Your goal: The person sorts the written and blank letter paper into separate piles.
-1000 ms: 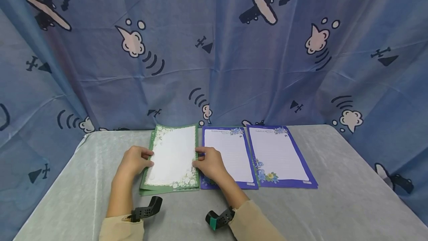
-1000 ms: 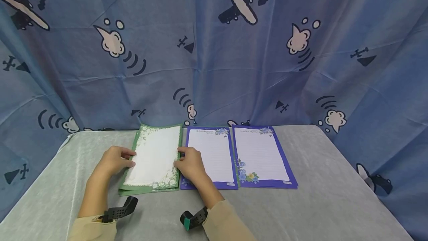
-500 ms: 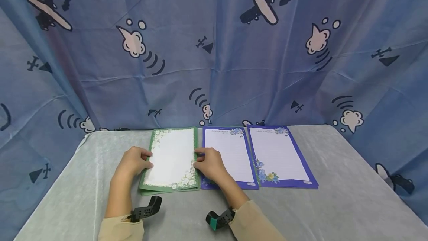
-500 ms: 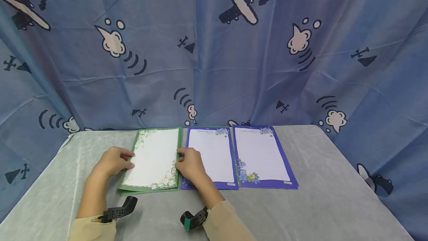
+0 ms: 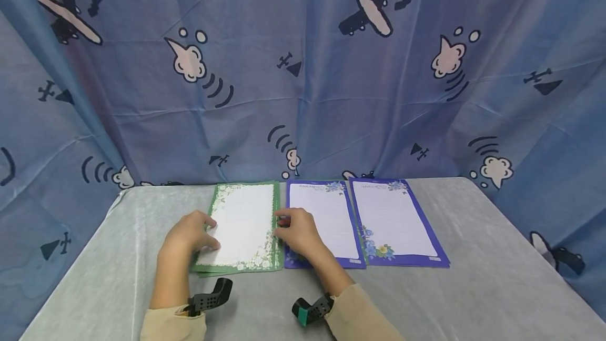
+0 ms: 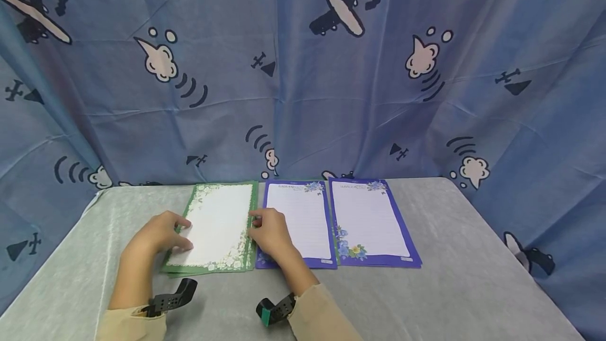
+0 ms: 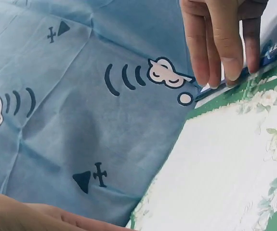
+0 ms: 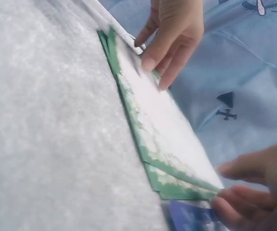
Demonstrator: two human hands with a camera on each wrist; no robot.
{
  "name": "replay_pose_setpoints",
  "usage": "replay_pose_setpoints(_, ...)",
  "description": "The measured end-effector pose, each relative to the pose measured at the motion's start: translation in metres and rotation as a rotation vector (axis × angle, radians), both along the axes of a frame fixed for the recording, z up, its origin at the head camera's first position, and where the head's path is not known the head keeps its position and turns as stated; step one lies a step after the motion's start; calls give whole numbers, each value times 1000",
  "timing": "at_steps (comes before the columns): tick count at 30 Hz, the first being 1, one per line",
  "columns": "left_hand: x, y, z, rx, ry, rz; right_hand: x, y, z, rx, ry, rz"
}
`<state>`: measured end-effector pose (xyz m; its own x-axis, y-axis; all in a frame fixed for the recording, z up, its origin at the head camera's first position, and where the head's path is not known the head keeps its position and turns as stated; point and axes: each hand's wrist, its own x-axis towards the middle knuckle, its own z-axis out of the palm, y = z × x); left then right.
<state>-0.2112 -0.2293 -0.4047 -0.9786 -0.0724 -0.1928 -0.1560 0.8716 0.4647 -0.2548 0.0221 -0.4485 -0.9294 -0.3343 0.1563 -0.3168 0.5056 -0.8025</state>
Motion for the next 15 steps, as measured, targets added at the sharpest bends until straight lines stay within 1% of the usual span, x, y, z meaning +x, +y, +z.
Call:
replay_pose_setpoints(4, 1, 2, 4, -9, -22, -13, 1, 7, 10, -41, 17, -4)
replay_pose_setpoints(6, 3, 5, 6, -16, -13, -15, 2, 12, 15, -63, 34, -22)
replay_pose_setpoints(9, 3, 15, 10, -40, 23, -19, 5, 21, 19, -67, 73, -58)
replay_pose_setpoints(11, 2, 26, 12, -48, 59, -34, 5, 29, 19, -45, 104, -78)
replay_pose_setpoints(15, -2, 52, 10, -16, 144, -84, 4, 48, 17, 14, 174, -112)
